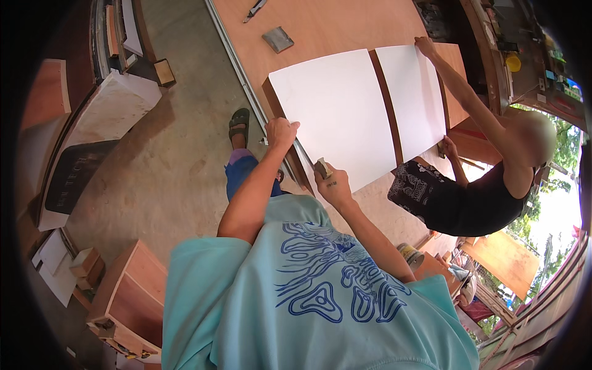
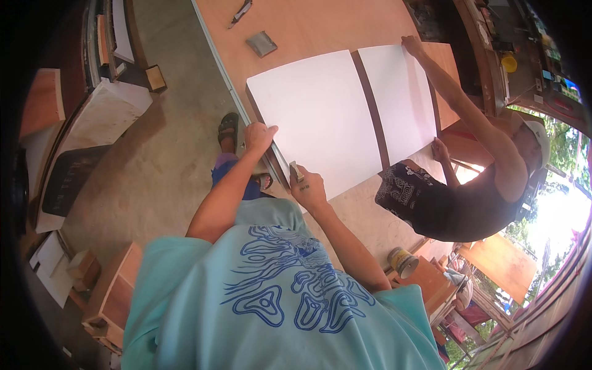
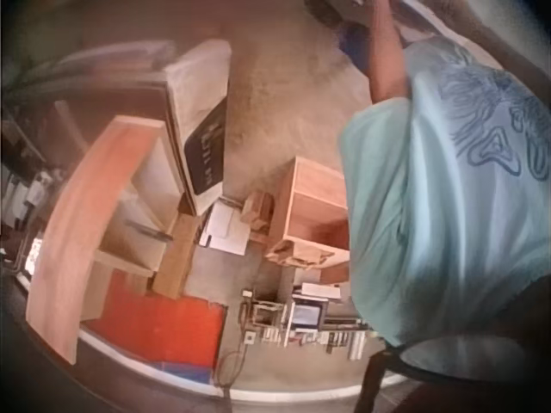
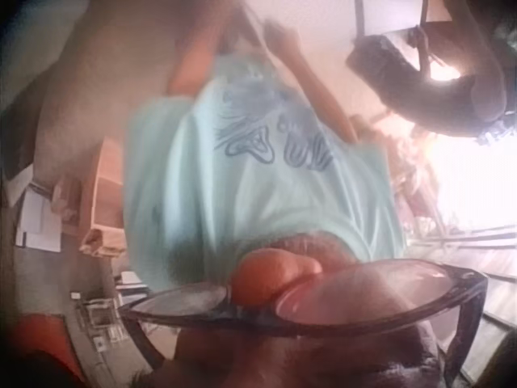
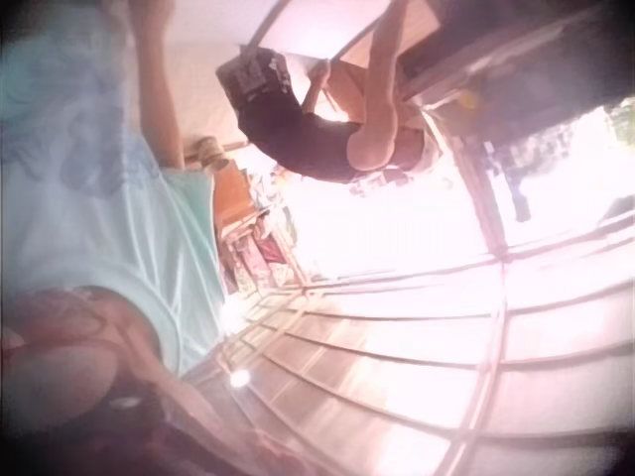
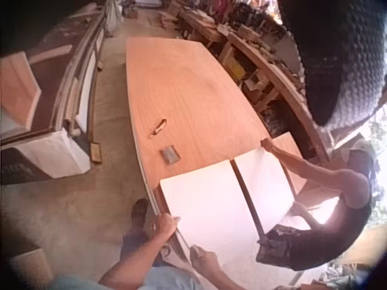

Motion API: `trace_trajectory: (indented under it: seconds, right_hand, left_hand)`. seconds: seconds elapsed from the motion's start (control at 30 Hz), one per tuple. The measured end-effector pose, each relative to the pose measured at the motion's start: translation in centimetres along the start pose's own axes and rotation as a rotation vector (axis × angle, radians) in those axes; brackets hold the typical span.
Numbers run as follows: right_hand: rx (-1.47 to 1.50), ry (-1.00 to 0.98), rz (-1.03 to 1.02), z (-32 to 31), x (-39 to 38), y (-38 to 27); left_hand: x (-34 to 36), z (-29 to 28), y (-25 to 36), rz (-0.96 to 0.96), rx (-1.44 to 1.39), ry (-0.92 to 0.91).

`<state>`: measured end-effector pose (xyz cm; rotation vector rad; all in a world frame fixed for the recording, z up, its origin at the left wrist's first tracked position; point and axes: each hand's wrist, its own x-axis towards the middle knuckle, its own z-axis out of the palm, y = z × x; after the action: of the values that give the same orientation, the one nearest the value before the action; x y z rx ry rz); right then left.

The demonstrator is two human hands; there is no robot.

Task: The person uses a utility knife and a metal straightedge to score and cut white laminated plywood sheets on a workbench. They repeatedly align the straightedge, score the surface, and snap the sheet to separate pieces, stacking the cut panels on the bench.

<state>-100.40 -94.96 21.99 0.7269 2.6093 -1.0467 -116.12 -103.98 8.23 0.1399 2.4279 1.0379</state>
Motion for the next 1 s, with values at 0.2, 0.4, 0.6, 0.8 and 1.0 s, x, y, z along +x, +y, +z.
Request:
trace_trajectory:
  seconds: [0.2, 0.4, 0.6, 0.8, 1.0]
  right_hand:
    - [-0.045, -0.028, -0.021, -1.2, -1.3, -1.2]
    - [0.011, -0.008, -0.002, -0.8, -1.4, -0.4]
    - [0.033, 0.058, -0.009, 3.0, -2.0, 3.7]
    - [-0.041, 0.013, 0.033, 1.0, -3.1, 2.4]
    - [-0.11, 0.023, 0.061, -0.6, -5.9, 2.8]
  left_hand:
    - [-1.6, 0.1, 1.0, -0.116, -0.092, -0.034]
    - [-2.0, 0.6, 0.8, -0.189, -0.168, -0.016]
    - [-1.5, 1.6, -2.1, 0.041, -0.229, -0.025]
    - [-3.7, 2.0, -1.0, -0.013, -0.201, -0.096]
    - [-6.2, 3.0, 0.1, -0.048, -0.149, -0.095]
